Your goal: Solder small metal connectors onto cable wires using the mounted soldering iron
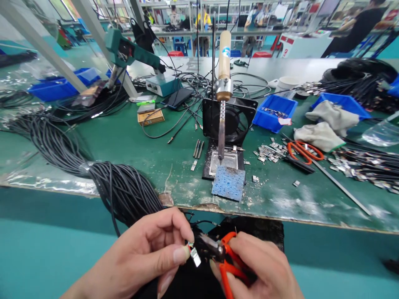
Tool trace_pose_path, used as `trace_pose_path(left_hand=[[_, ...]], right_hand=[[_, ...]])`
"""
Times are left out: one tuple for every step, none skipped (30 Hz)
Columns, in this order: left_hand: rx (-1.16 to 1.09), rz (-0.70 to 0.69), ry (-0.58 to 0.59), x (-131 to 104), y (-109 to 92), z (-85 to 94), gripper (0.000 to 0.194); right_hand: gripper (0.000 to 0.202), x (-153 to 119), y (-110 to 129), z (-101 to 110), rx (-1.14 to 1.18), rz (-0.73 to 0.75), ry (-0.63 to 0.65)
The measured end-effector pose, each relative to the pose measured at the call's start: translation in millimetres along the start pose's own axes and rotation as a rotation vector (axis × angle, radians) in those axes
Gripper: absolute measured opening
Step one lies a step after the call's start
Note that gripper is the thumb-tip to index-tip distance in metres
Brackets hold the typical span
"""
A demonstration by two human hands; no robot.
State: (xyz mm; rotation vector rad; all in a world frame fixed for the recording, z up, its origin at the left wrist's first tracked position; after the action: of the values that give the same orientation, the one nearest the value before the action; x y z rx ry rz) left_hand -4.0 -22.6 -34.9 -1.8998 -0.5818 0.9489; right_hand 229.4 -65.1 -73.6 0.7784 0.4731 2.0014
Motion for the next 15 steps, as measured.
trace_pose_path(left_hand=[[0.010, -0.006, -0.007, 0.0, -0.5, 0.1, 0.024], [0.017, -0.011, -0.012, 0.0, -1.0, 0.1, 0.023], [0.023, -0.014, -0.016, 0.1, -1.3, 0.1, 0.023], [0.026, -0.019, -0.019, 0.1, -1.6, 0.0, 0.023], [0.025, -0.025, -0.020, 0.1, -1.7, -0.1, 0.023], [0.017, -0.030, -0.016, 0.1, -1.6, -0.2, 0.023], [0.002, -0.033, -0.011, 0.1, -1.2, -0.2, 0.023], [-0.017, -0.040, -0.010, 0.2, -0.4, 0.0, 0.022], [-0.042, -0.047, -0.010, 0.5, 0.9, 0.3, 0.021], [-0.077, -0.058, -0.002, 0.9, 2.5, 0.8, 0.020], [-0.121, -0.072, 0.013, 1.6, 4.5, 1.3, 0.020], [-0.167, -0.090, 0.030, 2.4, 6.6, 2.1, 0.020], [-0.214, -0.110, 0.043, 3.4, 8.6, 3.1, 0.020], [-0.256, -0.126, 0.060, 4.4, 10.6, 4.1, 0.020], [-0.288, -0.139, 0.074, 5.4, 12.2, 5.2, 0.019]], right_hand=[[0.017, 1.5, 1.5, 2.4, 0.064, -0.059, 0.026], [0.018, 2.6, 2.3, 4.5, 0.115, -0.107, 0.040], [0.018, 3.1, 2.5, 6.0, 0.143, -0.143, 0.041], [0.018, 3.3, 2.2, 7.0, 0.160, -0.167, 0.039], [0.018, 3.3, 1.7, 7.3, 0.171, -0.183, 0.039], [0.018, 3.1, 1.1, 7.1, 0.178, -0.193, 0.040], [0.018, 3.0, 0.8, 6.5, 0.183, -0.201, 0.044], [0.017, 3.0, 0.7, 5.7, 0.188, -0.206, 0.053], [0.017, 3.0, 1.0, 4.8, 0.193, -0.210, 0.066], [0.017, 3.2, 1.7, 4.0, 0.199, -0.210, 0.078], [0.016, 3.6, 2.6, 3.2, 0.205, -0.208, 0.085], [0.016, 4.2, 3.7, 2.7, 0.211, -0.206, 0.082], [0.017, 5.0, 4.7, 2.4, 0.217, -0.208, 0.074], [0.018, 5.9, 5.7, 2.3, 0.231, -0.220, 0.067], [0.019, 6.8, 6.5, 2.4, 0.258, -0.242, 0.068]])
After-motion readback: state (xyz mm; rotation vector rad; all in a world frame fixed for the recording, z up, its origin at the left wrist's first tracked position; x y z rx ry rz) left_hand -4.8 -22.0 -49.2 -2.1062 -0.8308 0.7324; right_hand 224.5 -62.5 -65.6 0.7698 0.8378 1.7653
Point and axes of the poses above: each hand's wrist, its own x-axis towards the middle knuckle, its own z-axis out of the back of the hand, y = z × x, the point moved 1 cm from there along x, towards the middle knuckle, and after that the axes turned 4 degrees about x, right-handed, at the moved point
